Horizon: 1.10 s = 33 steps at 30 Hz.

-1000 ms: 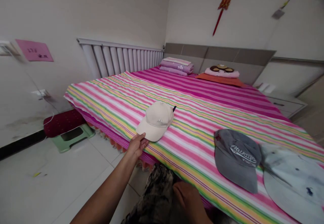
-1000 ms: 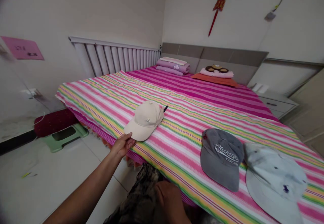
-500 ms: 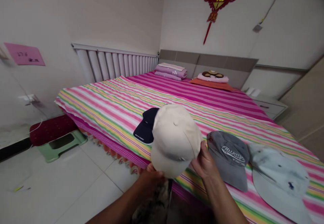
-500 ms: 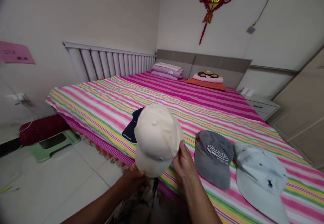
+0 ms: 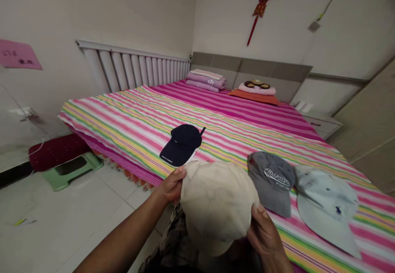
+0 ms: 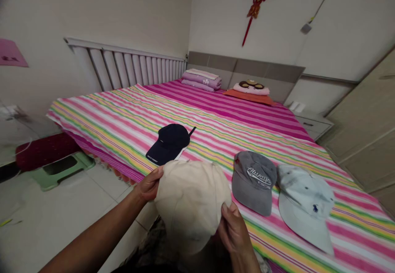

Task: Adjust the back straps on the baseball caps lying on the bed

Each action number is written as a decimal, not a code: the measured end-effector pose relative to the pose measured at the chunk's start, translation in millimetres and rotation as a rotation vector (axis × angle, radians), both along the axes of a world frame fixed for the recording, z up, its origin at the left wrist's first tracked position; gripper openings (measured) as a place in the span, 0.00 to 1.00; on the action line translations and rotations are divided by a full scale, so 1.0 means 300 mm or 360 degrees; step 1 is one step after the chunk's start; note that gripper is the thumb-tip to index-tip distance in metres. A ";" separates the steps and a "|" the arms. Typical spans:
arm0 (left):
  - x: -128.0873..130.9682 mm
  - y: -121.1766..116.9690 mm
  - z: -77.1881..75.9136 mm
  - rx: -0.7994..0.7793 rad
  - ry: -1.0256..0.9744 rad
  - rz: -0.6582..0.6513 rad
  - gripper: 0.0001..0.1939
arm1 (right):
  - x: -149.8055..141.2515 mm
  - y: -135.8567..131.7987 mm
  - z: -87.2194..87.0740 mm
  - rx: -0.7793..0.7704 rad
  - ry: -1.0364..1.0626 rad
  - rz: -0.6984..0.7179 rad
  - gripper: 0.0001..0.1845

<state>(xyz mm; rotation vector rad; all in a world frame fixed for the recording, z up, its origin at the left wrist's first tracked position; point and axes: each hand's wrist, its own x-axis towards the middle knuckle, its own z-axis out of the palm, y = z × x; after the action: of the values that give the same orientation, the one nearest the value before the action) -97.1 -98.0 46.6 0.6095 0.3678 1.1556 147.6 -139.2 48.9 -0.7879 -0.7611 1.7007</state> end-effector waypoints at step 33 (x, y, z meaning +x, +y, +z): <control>0.156 -0.091 0.190 0.0618 0.0884 -0.0567 0.17 | 0.101 -0.168 0.199 0.0193 -0.0123 0.0235 0.14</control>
<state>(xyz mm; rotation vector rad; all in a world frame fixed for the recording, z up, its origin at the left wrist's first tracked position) -50.3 -125.4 103.7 1.2918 0.4836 0.7006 177.8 -189.6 108.5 -0.7315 -0.9871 1.7442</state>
